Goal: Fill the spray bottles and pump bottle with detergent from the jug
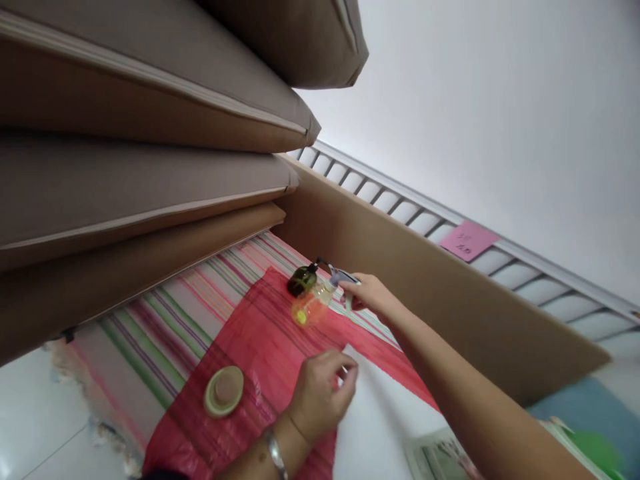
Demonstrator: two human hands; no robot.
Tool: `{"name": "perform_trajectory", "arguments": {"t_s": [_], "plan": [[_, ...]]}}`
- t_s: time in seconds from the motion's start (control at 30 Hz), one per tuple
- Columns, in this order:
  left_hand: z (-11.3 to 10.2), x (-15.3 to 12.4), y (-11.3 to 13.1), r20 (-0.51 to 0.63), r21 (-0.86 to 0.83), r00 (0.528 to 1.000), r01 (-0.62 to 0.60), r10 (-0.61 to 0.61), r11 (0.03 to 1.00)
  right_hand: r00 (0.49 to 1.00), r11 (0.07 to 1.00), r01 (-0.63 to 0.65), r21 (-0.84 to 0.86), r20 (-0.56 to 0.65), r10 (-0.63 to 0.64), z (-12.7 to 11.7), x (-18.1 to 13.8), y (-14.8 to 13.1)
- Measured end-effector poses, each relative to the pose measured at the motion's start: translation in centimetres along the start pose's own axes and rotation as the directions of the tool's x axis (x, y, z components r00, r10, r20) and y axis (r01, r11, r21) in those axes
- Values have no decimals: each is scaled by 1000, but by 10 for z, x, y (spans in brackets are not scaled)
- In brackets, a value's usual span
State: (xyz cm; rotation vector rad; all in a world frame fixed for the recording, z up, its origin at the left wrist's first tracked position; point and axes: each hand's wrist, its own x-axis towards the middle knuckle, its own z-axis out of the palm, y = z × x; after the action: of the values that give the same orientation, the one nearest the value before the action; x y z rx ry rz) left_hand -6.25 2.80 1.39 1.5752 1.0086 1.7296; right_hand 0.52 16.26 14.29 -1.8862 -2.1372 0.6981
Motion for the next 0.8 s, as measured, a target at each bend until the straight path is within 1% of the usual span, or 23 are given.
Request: {"name": "perform_trajectory", "arguments": {"t_s": [0.07,0.1,0.13,0.17,0.2,0.23,0.3,0.33,0.37,0.43,0.5,0.57,0.63,0.7,0.73,0.8], "plan": [[-8,2,6,-142,-39,989,23,-28,999,1000,999,31,22,7,-31,-17,-41,17],[-10,2,7,-181,-44,982,43,-50,998,999,998,48,31,16,-49,-22,-61,25],[-11,2,7,-171,-47,983,62,-69,997,997,997,67,35,26,-68,-24,-81,31],[-11,1,6,-119,-56,989,78,-84,995,996,996,86,36,35,-87,-23,-99,36],[-10,-1,5,-32,-72,995,95,-98,993,993,994,105,31,42,-106,-20,-116,40],[-7,-4,4,81,-100,991,114,-106,988,991,992,123,22,46,-124,-16,-131,42],[-2,-12,3,285,-181,951,173,-117,968,987,988,154,-2,40,-154,-5,-155,43],[1,-16,4,350,-223,929,209,-122,952,986,986,166,-17,28,-165,0,-164,42],[2,-20,6,391,-265,912,240,-124,934,983,983,184,-30,13,-183,4,-172,42],[3,-27,10,420,-350,897,296,-134,889,975,975,223,-4,-6,-223,9,-183,45],[0,-28,14,403,-446,900,351,-165,823,967,957,255,141,-33,-253,14,-190,57],[-2,-26,17,366,-548,900,415,-238,726,971,917,241,319,-75,-229,24,-195,75],[-4,-22,18,330,-637,887,462,-324,617,983,896,182,406,-96,-156,45,-199,95],[-3,-19,18,317,-703,874,477,-369,528,990,867,141,478,-71,-122,73,-201,109],[-3,-18,19,318,-724,871,478,-373,498,989,847,147,511,-104,-108,88,-202,114],[-2,-18,19,335,-738,869,483,-365,472,983,781,173,601,-149,-103,115,-201,118]]}}
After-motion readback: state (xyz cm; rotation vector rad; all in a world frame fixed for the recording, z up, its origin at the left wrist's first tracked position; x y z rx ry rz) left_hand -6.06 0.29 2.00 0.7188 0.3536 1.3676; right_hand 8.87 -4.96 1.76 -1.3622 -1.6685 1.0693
